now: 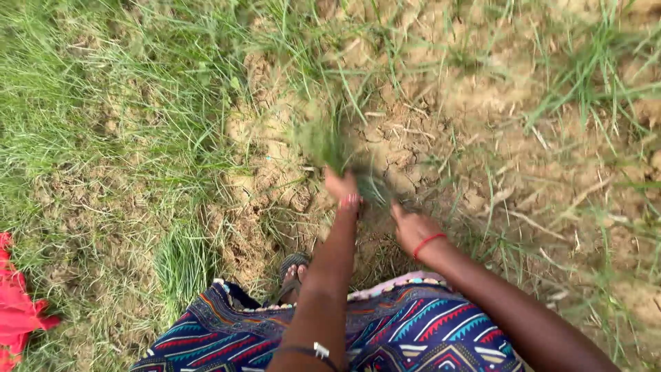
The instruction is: Cutting grass using a handheld sickle in an open field.
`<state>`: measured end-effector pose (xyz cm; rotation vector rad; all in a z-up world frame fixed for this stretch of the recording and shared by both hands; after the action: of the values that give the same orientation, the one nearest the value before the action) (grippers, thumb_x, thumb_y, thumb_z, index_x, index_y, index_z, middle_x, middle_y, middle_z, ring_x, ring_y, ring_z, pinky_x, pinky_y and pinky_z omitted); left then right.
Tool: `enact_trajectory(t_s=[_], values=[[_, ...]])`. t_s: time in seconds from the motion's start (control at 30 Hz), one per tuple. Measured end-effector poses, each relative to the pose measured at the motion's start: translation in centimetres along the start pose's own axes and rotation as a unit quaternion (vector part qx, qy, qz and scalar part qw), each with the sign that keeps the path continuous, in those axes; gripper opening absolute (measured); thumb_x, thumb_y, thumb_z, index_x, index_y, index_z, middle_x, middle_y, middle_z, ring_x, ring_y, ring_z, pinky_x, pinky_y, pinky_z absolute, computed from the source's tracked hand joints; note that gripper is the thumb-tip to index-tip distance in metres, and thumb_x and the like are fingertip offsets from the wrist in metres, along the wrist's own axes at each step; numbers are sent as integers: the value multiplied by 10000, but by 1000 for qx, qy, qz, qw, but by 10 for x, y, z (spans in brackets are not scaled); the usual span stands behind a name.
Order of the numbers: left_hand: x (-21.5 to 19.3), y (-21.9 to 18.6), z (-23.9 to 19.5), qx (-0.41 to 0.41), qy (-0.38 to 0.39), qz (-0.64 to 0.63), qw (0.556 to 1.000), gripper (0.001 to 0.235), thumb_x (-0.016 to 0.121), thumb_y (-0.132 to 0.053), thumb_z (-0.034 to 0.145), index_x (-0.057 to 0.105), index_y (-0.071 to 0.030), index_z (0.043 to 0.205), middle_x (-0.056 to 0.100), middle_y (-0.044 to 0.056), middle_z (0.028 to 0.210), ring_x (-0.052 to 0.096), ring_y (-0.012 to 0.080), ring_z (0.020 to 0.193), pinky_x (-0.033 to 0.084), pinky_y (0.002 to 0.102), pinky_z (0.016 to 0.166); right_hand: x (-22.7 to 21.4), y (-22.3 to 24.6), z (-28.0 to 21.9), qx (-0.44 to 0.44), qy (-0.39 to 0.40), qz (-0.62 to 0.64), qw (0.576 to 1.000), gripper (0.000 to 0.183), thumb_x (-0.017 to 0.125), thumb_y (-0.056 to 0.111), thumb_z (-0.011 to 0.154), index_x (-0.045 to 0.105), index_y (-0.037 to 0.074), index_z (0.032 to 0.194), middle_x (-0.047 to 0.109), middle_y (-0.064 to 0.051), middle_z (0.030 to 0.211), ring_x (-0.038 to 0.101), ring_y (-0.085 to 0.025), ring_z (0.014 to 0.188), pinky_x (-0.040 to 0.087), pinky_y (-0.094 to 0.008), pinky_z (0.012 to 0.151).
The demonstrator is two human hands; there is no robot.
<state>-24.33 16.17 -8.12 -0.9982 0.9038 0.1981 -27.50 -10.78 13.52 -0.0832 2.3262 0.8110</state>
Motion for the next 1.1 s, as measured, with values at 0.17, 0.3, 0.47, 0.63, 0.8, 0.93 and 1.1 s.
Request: enact_trajectory(t_s=[0.17,0.3,0.47,0.63,0.8,0.93,1.1], values=[[-55,-8,5,-131,-73,-184,971,500,842,-259,799,677,25,1175,779,187,1116,763,337,967,597,434,883,5,3,7,-48,-33,25,998,738,605,242,931,245,140,1567,713,-234,983,725,-421,840,577,-517,764],[-55,-35,44,-46,8,25,999,785,930,-410,771,567,114,1230,692,290,1134,698,413,1002,560,477,867,-6,21,54,-21,-18,32,999,686,576,293,989,254,164,1581,709,-216,864,727,-370,814,595,-502,716],[-66,-90,57,-101,111,97,984,707,808,-292,801,542,-12,1393,692,274,1125,694,430,968,558,505,824,4,25,61,-1,22,39,999,572,480,353,1097,256,132,1574,697,-247,886,709,-389,800,570,-518,713],[-23,-14,76,68,-43,-34,996,404,796,-254,867,663,-24,1172,735,218,1049,720,413,952,578,490,855,-4,-5,46,-12,-19,70,997,761,623,280,951,239,187,1602,735,-251,856,718,-399,821,553,-519,770],[16,24,84,119,-29,36,992,612,829,-265,838,602,14,1333,689,237,1216,670,452,1112,536,520,962,-40,11,66,7,-44,144,989,691,611,279,929,320,210,1551,727,-168,927,730,-371,740,581,-514,678],[-42,-98,85,0,71,-9,997,1026,911,-373,734,369,59,1491,585,304,1268,626,471,1077,508,523,895,-29,22,96,-41,-76,50,995,695,672,290,896,367,201,1514,714,-218,911,702,-386,800,565,-502,738],[10,-57,100,-9,115,81,990,641,748,-165,833,590,-7,1434,723,207,1177,704,370,1074,562,456,957,-33,32,91,-14,-18,39,999,672,596,302,975,295,143,1554,716,-235,911,705,-405,850,560,-527,776]])
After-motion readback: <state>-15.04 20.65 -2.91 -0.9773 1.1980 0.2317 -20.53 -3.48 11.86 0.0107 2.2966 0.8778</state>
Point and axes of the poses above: each hand's wrist, its own z-axis towards the middle knuckle, its own x-axis out of the palm, y = z × x, the point moved 1 cm from there along z, towards the middle knuckle
